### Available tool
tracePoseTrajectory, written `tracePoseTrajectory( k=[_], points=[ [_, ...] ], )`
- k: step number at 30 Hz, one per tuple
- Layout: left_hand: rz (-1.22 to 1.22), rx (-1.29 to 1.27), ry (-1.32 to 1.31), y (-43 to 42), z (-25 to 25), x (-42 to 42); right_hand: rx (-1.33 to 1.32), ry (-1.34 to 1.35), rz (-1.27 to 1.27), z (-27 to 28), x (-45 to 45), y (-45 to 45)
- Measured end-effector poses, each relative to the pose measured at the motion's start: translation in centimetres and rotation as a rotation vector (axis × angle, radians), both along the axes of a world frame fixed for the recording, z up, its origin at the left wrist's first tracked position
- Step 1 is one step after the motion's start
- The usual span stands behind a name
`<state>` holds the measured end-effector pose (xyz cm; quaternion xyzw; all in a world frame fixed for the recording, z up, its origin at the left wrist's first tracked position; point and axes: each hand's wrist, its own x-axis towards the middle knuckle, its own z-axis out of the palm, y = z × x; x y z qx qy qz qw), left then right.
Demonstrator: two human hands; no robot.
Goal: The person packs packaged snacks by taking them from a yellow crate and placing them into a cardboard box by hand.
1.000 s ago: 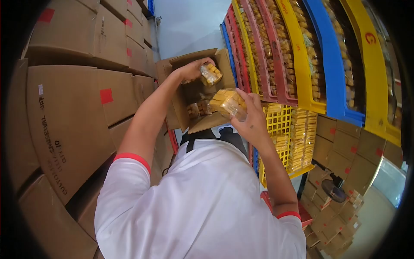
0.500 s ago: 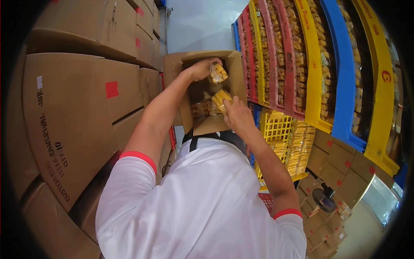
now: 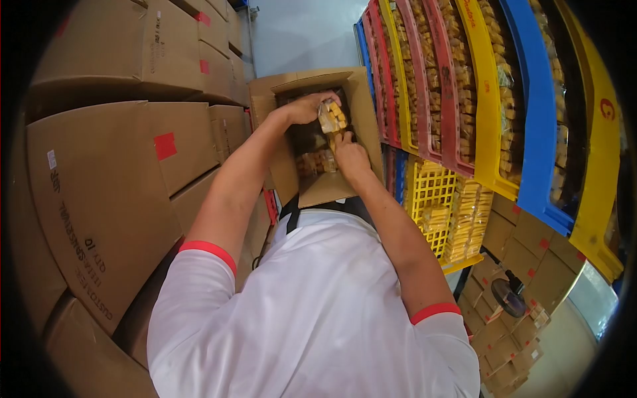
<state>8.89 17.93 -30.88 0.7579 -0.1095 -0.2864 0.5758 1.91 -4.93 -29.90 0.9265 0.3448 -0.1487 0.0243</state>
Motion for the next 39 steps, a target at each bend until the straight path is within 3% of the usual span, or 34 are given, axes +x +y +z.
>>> tracePoseTrajectory(
  k=[3,14,20,22,24,25,27,28,29,31,32,34,35,37,38,39],
  points=[
    [-0.026,0.119,0.026,-1.2,0.5,0.8,0.016,0.04,-0.031,0.1,-0.3,-0.1],
    [-0.099,0.153,-0.006,-3.9,-3.2,3.1,0.113,0.139,-0.211,-0.5,0.4,-1.1],
    [-0.077,0.091,0.137,-3.7,-0.8,2.1,0.113,0.225,-0.228,3.1,0.8,-0.3],
    [-0.046,0.092,0.148,-3.6,-2.2,1.1,0.137,0.221,-0.221,4.8,1.2,0.3],
    [0.083,-0.164,0.169,-4.1,-3.4,-0.4,0.184,0.193,-0.153,6.0,1.8,0.6],
    [0.089,-0.165,0.169,-4.3,-3.3,-0.6,0.184,0.194,-0.148,6.4,2.2,0.9],
    [0.16,-0.097,0.227,-4.7,-2.4,-1.4,0.376,-0.083,-0.04,6.5,3.2,1.5],
    [0.219,-0.218,0.23,-4.9,-3.9,-1.8,0.377,-0.082,-0.037,4.9,3.3,1.5],
    [0.221,-0.217,0.229,-4.8,-5.4,-2.1,0.335,-0.092,-0.059,2.7,3.2,1.5],
    [0.392,-0.341,0.482,-5.0,-5.2,-2.5,0.294,-0.1,-0.071,0.1,3.5,1.8],
    [0.402,-0.341,0.481,-5.2,-5.2,-2.8,0.157,-0.013,-0.048,-0.6,4.0,1.9],
    [0.806,-0.4,0.574,-6.0,-5.9,-4.1,0.019,0.081,-0.014,-0.7,4.3,2.3],
    [0.819,-0.401,0.579,-6.7,-6.4,-4.9,0.011,0.089,0.001,-0.4,4.4,2.5],
    [1.213,-0.061,0.41,-8.2,-7.6,-6.2,0.001,0.099,0.017,0.2,4.9,2.8],
    [1.285,0.028,0.615,-8.9,-7.9,-6.8,0.001,0.115,0.016,0.3,5.1,2.8],
    [1.287,0.025,0.619,-9.3,-8.3,-6.8,-0.001,0.131,0.015,0.2,5.3,2.8]
  ],
)
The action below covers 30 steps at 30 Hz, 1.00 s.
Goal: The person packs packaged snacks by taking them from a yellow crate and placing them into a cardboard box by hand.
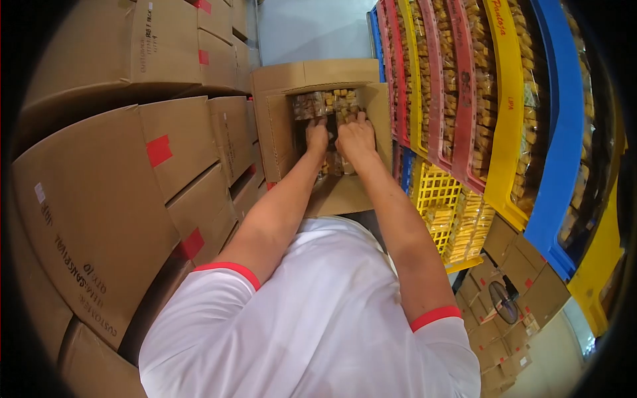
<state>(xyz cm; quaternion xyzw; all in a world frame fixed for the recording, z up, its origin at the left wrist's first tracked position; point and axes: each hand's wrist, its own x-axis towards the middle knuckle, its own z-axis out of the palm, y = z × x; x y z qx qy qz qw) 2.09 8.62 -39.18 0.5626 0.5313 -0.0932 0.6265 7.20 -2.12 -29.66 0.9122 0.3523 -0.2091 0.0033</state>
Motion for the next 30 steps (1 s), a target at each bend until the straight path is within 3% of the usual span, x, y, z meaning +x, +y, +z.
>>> tracePoseTrajectory(
  k=[4,6,9,12,17,19,22,24,27,28,30],
  points=[
    [0.27,-0.379,0.206,-1.2,-3.3,1.2,-0.003,-0.021,0.049,-0.4,0.3,0.4],
    [0.21,-0.755,-0.063,-1.2,-5.5,2.2,-0.085,0.008,0.054,0.0,0.6,1.0],
    [0.233,-0.788,-0.025,-1.3,-3.6,2.9,-0.211,0.262,-0.001,0.9,1.2,1.4],
    [0.326,-0.718,-0.14,-1.9,-3.9,2.1,-0.149,0.285,-0.011,0.7,1.6,1.4],
    [0.332,-0.648,-0.041,-2.7,-7.3,1.9,-0.194,0.253,0.05,-1.7,3.3,2.3],
    [0.318,-0.594,-0.002,-2.6,-7.3,1.5,-0.165,0.248,0.05,-2.2,4.1,2.9],
    [0.343,-0.714,-0.098,-2.2,-4.9,1.1,-0.287,0.405,-0.024,-3.4,4.8,2.9],
    [0.292,-0.767,0.0,-2.5,-1.3,1.0,-0.092,0.275,0.0,-5.8,4.3,1.7],
    [0.339,-0.836,-0.215,-5.2,-8.6,-2.1,-0.116,0.268,-0.059,-1.6,3.4,2.6],
    [0.344,-0.844,-0.213,-5.2,-7.4,-2.0,-0.125,0.271,-0.057,-1.0,2.3,1.8],
    [0.37,-0.914,-0.212,-4.5,-4.4,-1.7,0.305,-0.108,-0.026,0.4,0.1,0.5]
  ],
)
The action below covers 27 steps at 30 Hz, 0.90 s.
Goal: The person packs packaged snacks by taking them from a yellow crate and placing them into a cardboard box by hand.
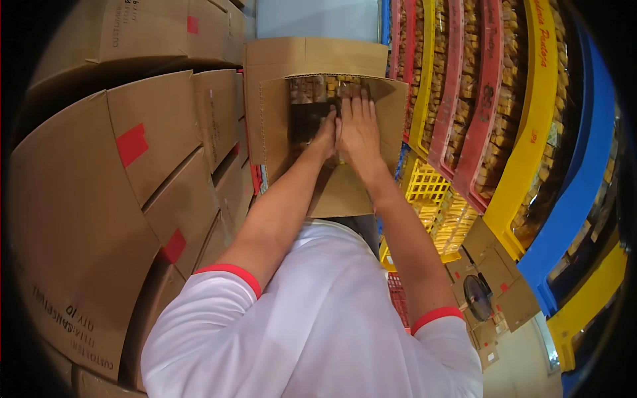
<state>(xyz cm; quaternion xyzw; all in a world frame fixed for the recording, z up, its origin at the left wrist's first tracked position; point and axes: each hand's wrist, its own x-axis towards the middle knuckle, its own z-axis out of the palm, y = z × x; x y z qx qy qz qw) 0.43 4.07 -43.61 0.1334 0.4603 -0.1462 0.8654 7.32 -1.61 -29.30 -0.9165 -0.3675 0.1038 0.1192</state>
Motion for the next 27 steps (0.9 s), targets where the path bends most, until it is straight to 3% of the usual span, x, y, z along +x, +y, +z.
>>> tracePoseTrajectory(
  k=[1,3,5,8,16,19,21,25,27],
  points=[
    [0.001,-0.003,0.002,0.7,2.0,0.6,-0.003,0.002,0.001,0.1,-1.3,-0.7],
    [-0.281,0.09,-0.033,1.9,5.2,1.8,-0.237,0.224,-0.01,-0.8,-3.9,-2.2],
    [-0.3,0.051,0.013,1.2,0.3,1.9,-0.269,0.225,-0.013,-2.8,-4.3,-3.0],
    [-0.287,0.04,0.036,1.7,-0.6,1.9,-0.298,0.246,-0.021,-4.4,-3.9,-2.3],
    [-0.177,0.071,0.022,1.8,1.5,1.2,-0.412,0.419,0.003,-7.8,-2.0,-1.9],
    [-0.236,0.262,-0.083,1.7,2.3,2.0,-0.252,0.444,-0.117,-6.4,-3.9,-2.1],
    [-0.544,0.241,0.054,1.4,1.6,2.8,-0.242,0.531,-0.192,-5.9,-5.8,-3.3],
    [-0.556,0.266,0.083,0.5,-0.2,4.1,-0.267,0.511,-0.2,-8.3,-5.0,-3.9],
    [-0.833,0.472,0.152,1.0,0.3,4.6,-0.316,0.414,-0.145,-9.5,-5.1,-3.8]
  ],
)
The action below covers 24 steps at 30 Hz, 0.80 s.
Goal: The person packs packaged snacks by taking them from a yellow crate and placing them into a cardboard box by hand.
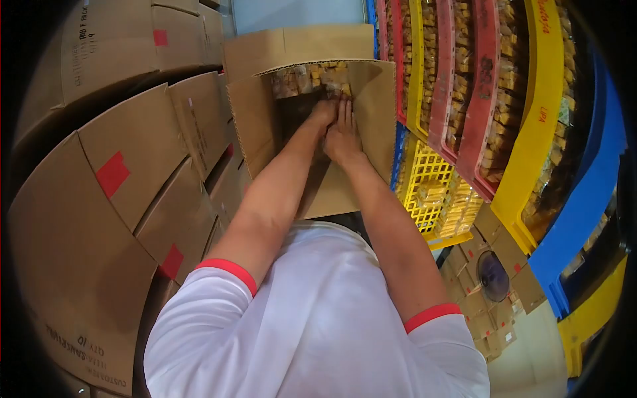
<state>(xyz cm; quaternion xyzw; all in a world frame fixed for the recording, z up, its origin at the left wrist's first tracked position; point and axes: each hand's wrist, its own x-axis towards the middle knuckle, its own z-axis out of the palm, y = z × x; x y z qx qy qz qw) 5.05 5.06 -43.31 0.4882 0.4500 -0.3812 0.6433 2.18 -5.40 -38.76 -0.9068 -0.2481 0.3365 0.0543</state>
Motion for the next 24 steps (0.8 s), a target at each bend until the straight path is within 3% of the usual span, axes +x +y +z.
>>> tracePoseTrajectory(
  k=[3,7,13,15,16,17,19,20,21,23,24],
  points=[
    [0.157,-0.07,-0.148,-0.3,-2.5,-1.0,-0.202,0.129,0.105,0.4,0.7,0.8],
    [0.022,0.017,-0.1,-0.5,-1.4,-0.2,-0.225,0.124,0.063,0.5,0.9,0.9],
    [0.143,0.082,-0.111,-0.7,-2.5,-0.4,-0.147,0.242,-0.026,4.5,3.5,1.4],
    [0.213,-0.171,0.015,0.9,-0.4,-0.9,0.234,0.067,0.048,8.8,3.2,0.4],
    [0.276,-0.263,0.009,0.7,-5.4,-2.6,0.387,-0.093,0.001,13.7,3.4,0.3],
    [0.28,-0.259,0.006,0.5,-4.3,-2.9,0.541,-0.253,-0.044,17.8,3.6,0.0],
    [0.362,-0.086,-0.084,-0.3,-0.5,-3.5,0.543,-0.395,-0.166,19.7,3.6,-2.0],
    [0.296,-0.155,-0.205,-1.0,-6.9,-5.5,0.537,-0.543,-0.293,20.1,3.7,-2.8],
    [0.284,-0.158,-0.21,-0.7,-5.1,-5.2,0.534,-0.552,-0.302,19.4,3.4,-3.5],
    [0.054,-0.021,-0.125,-0.1,1.2,-3.9,0.455,-0.008,-0.694,16.5,2.9,-5.0],
    [0.046,-0.021,-0.131,-0.6,1.7,-3.6,0.537,0.155,-0.768,16.0,3.1,-5.3]
  ],
)
